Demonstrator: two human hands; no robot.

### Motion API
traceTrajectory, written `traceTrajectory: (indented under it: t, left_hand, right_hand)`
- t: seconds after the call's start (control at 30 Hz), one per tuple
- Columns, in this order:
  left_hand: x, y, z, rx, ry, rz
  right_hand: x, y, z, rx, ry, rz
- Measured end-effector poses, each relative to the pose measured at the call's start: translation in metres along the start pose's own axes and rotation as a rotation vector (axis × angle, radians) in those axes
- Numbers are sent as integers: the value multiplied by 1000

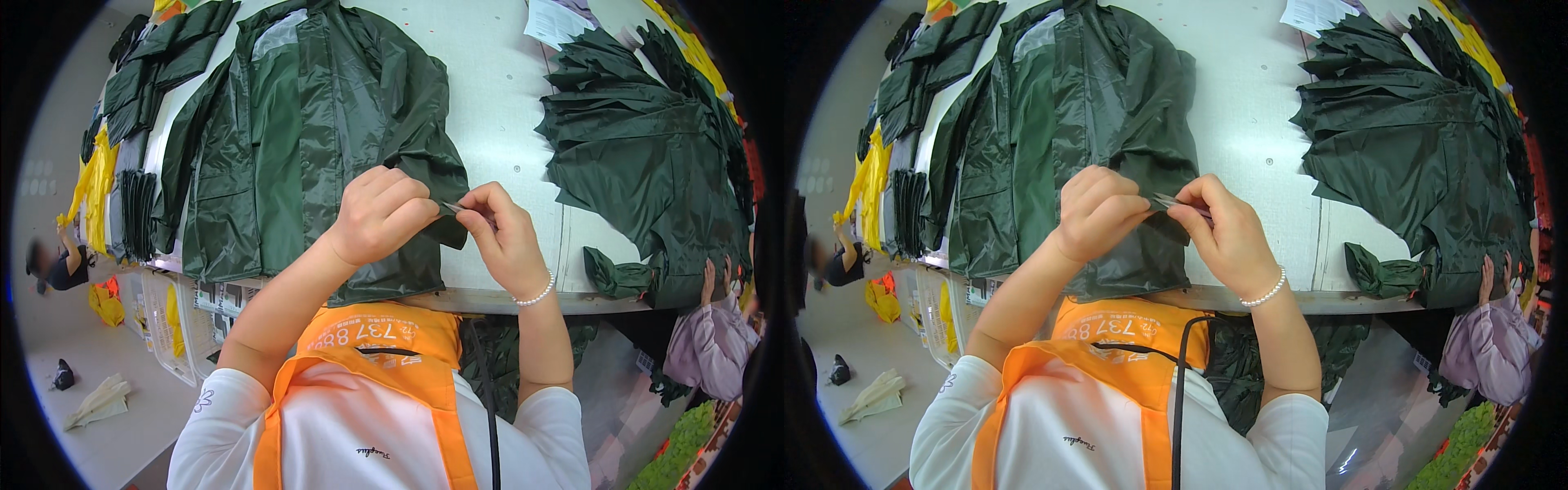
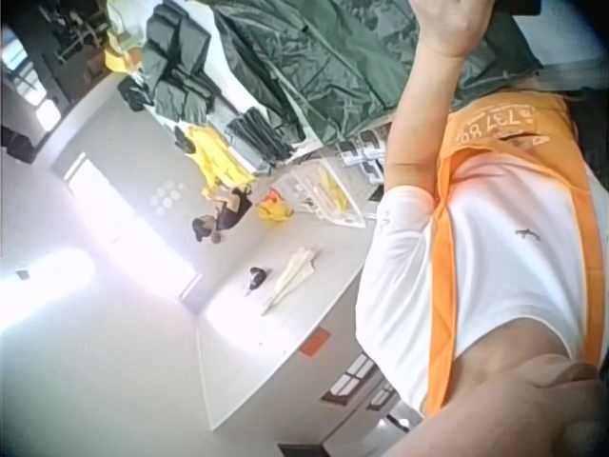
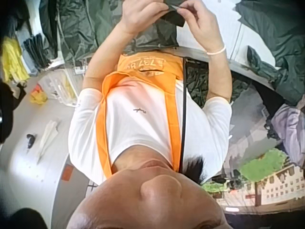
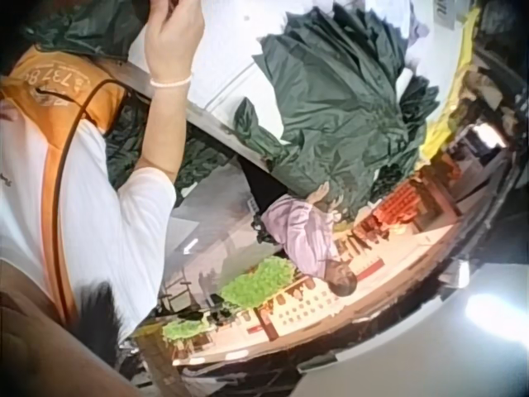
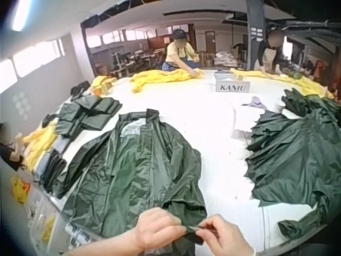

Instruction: The person folds a dark green jacket on a white table. They smooth the fabric, fold the sleeves inward, fold the body in half, and then fold it again into a compact rectangle. The folded jacket is placed on a stack of similar jackets.

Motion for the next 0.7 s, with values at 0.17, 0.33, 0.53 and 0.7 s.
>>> traceTrajectory:
  t: [0.17, 0.33, 0.53, 0.7]
  left_hand:
    - [1, 3, 0, 6, -10, 1]
    - [1, 2, 0, 3, -18, -6]
    - [4, 16, 4, -46, 15, 30]
    - [-23, 84, 10, -550, -59, 132]
  right_hand:
    - [1, 0, 0, 6, 7, 19]
    - [-2, 3, -19, 59, -161, -88]
    - [9, 1, -4, -10, -64, -53]
    - [2, 16, -57, 101, 222, 82]
Point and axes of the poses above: each hand's wrist, its own y-axis away from the middle knuckle, its own x-axis out of the palm, z = x × y, the point moved 5 cm from there along -y, towards the middle knuckle, and after that the axes turned 7 degrees about y, right-handed, at the moved point
